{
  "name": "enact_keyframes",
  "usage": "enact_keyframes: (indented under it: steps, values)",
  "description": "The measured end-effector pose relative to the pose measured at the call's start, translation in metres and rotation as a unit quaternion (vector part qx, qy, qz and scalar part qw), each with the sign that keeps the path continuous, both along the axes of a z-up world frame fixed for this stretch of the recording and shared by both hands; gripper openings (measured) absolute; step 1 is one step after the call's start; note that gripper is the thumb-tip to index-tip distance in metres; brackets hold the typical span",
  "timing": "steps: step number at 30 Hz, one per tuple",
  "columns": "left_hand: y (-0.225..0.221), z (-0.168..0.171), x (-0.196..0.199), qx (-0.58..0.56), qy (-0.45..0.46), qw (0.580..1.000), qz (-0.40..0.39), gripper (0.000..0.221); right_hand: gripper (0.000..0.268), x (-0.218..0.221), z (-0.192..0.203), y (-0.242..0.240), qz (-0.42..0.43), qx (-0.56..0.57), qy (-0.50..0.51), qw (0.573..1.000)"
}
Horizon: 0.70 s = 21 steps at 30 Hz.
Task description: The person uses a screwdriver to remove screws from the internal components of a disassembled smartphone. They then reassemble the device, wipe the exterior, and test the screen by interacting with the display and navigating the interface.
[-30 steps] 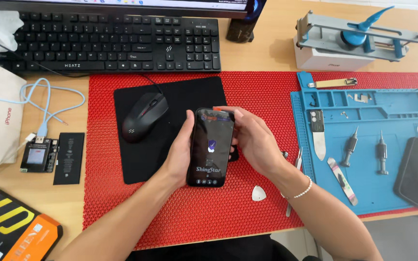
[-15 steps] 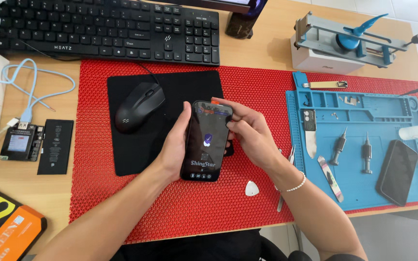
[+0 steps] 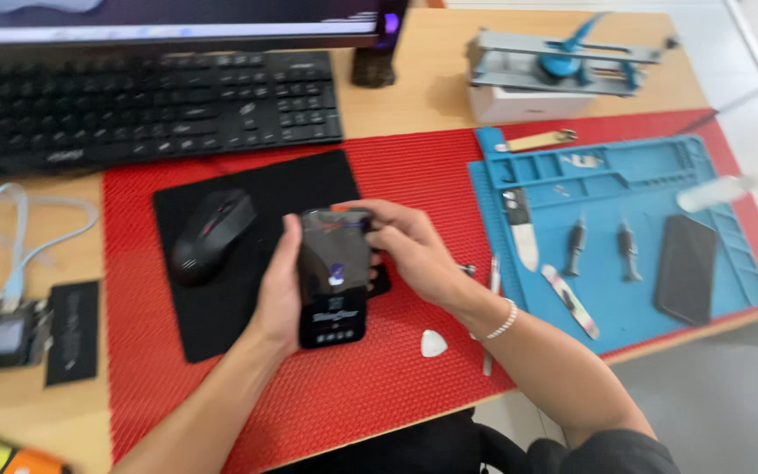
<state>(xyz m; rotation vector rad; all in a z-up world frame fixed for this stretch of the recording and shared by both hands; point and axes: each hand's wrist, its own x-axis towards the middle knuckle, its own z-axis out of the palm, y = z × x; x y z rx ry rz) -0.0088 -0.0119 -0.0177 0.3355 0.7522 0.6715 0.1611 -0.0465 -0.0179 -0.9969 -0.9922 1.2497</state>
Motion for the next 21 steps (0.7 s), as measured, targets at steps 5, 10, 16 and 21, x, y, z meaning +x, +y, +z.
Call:
enact_keyframes:
  steps: [5,10,16,21]
  values:
    - [0.010,-0.004,-0.006,0.016,0.047,0.997,-0.053,0.089,0.049,-0.002,0.021,-0.001,0.014,-0.041,-0.010,0.999]
    - [0.009,0.001,-0.006,0.056,0.068,0.995,-0.050,0.093,0.040,0.003,0.020,0.001,0.029,-0.063,-0.066,0.995]
    - [0.007,0.011,0.000,0.091,0.086,0.990,-0.059,0.099,0.047,0.004,0.024,0.002,0.023,-0.112,0.001,0.993]
    - [0.007,0.007,0.000,0.071,0.074,0.994,-0.044,0.098,0.045,0.003,0.029,0.001,0.031,-0.149,0.036,0.988]
